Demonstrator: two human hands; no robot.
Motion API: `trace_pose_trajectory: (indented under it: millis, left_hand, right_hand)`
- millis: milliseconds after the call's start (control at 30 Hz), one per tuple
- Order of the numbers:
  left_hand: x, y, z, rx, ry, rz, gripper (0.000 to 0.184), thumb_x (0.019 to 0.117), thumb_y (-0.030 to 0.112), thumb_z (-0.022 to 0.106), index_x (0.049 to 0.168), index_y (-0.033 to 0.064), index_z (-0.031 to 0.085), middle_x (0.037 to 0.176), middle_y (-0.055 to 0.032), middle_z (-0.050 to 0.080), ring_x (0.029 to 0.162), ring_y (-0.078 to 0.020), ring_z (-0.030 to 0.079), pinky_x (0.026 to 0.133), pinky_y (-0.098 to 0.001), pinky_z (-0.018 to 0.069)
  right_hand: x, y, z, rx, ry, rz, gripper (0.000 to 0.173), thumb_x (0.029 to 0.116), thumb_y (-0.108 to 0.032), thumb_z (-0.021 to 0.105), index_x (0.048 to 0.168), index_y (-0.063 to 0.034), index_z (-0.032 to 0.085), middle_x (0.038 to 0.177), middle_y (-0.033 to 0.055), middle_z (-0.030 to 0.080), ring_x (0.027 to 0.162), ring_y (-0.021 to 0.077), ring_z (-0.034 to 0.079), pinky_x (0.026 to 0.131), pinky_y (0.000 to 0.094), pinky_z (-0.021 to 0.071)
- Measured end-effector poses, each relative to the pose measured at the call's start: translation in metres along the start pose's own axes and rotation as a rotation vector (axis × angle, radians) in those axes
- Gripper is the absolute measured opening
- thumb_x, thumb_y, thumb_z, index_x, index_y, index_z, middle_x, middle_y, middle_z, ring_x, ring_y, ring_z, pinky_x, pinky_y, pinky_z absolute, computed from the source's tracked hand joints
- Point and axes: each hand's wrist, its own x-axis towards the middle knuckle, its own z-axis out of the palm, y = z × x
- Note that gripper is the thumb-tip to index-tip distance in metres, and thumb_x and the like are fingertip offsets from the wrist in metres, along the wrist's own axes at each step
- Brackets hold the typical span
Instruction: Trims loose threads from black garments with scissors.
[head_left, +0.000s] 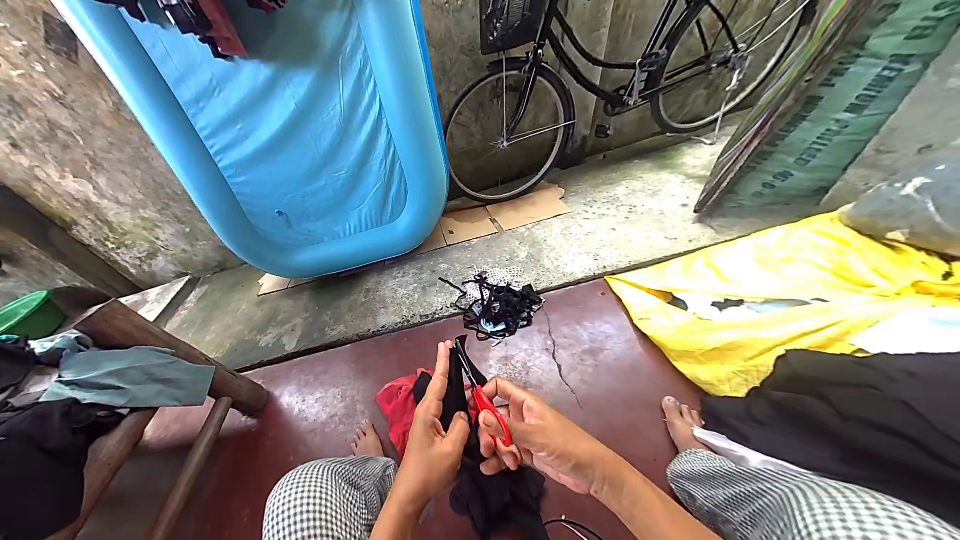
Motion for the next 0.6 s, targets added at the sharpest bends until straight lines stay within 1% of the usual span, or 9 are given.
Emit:
trace_pose_trajectory:
  millis: [67,133,200,333,433,600]
  left_hand:
    - [-0.001,-0.002,0.002,0.016,-0.016,-0.005,0.080,0.0915,-0.010,0.052,0.163,0.0054,0.020,0.168,-0.0085,0.026,0.146,-0.0201,0.041,0.120,-0.0386,0.0403]
    - [-0.001,-0.003,0.005,0.017,-0.033,-0.013,0.078,0.0927,-0.010,0.051,0.163,0.0025,0.018,0.168,-0.0113,0.025,0.147,-0.0198,0.041,0.121,-0.0371,0.0387]
    - [0.000,-0.002,0.005,0.016,-0.045,-0.019,0.078,0.0927,-0.010,0.050,0.163,0.0022,0.017,0.168,-0.0115,0.025,0.146,-0.0190,0.041,0.120,-0.0363,0.0389]
    - [-0.001,-0.001,0.004,0.008,-0.041,-0.019,0.078,0.0911,-0.012,0.048,0.162,0.0012,0.019,0.167,-0.0124,0.028,0.145,-0.0184,0.043,0.119,-0.0360,0.0401]
    - [-0.001,0.000,0.004,0.008,-0.044,-0.008,0.078,0.0909,-0.012,0.048,0.162,0.0011,0.019,0.166,-0.0122,0.029,0.144,-0.0185,0.044,0.119,-0.0364,0.0405]
    - [-0.002,-0.001,0.005,-0.005,-0.058,0.008,0.076,0.0914,-0.012,0.046,0.162,0.0003,0.020,0.165,-0.0130,0.031,0.143,-0.0190,0.046,0.118,-0.0372,0.0418]
  right_hand:
    - [0.001,0.002,-0.002,-0.031,0.039,-0.021,0.041,0.0921,-0.027,0.075,0.122,-0.0087,0.053,0.083,0.0095,0.066,0.070,0.0209,0.068,0.071,0.0427,0.0621]
    - [0.002,0.002,-0.003,-0.048,0.045,-0.032,0.042,0.0916,-0.027,0.076,0.121,-0.0085,0.053,0.081,0.0094,0.066,0.068,0.0205,0.068,0.071,0.0427,0.0622]
    - [0.002,0.000,-0.003,-0.066,0.051,-0.031,0.041,0.0917,-0.027,0.076,0.120,-0.0088,0.053,0.080,0.0088,0.066,0.067,0.0198,0.068,0.071,0.0422,0.0624]
    - [0.001,-0.003,-0.005,-0.117,0.074,-0.015,0.042,0.0900,-0.027,0.078,0.121,-0.0093,0.055,0.083,0.0094,0.067,0.068,0.0209,0.068,0.067,0.0417,0.0624]
    - [0.000,-0.008,-0.005,-0.163,0.099,0.001,0.039,0.0892,-0.023,0.078,0.119,-0.0096,0.056,0.080,0.0084,0.066,0.067,0.0201,0.068,0.064,0.0401,0.0621]
    - [-0.003,-0.014,-0.008,-0.188,0.062,0.012,0.039,0.0897,-0.024,0.077,0.119,-0.0098,0.056,0.081,0.0090,0.067,0.067,0.0200,0.069,0.064,0.0380,0.0621]
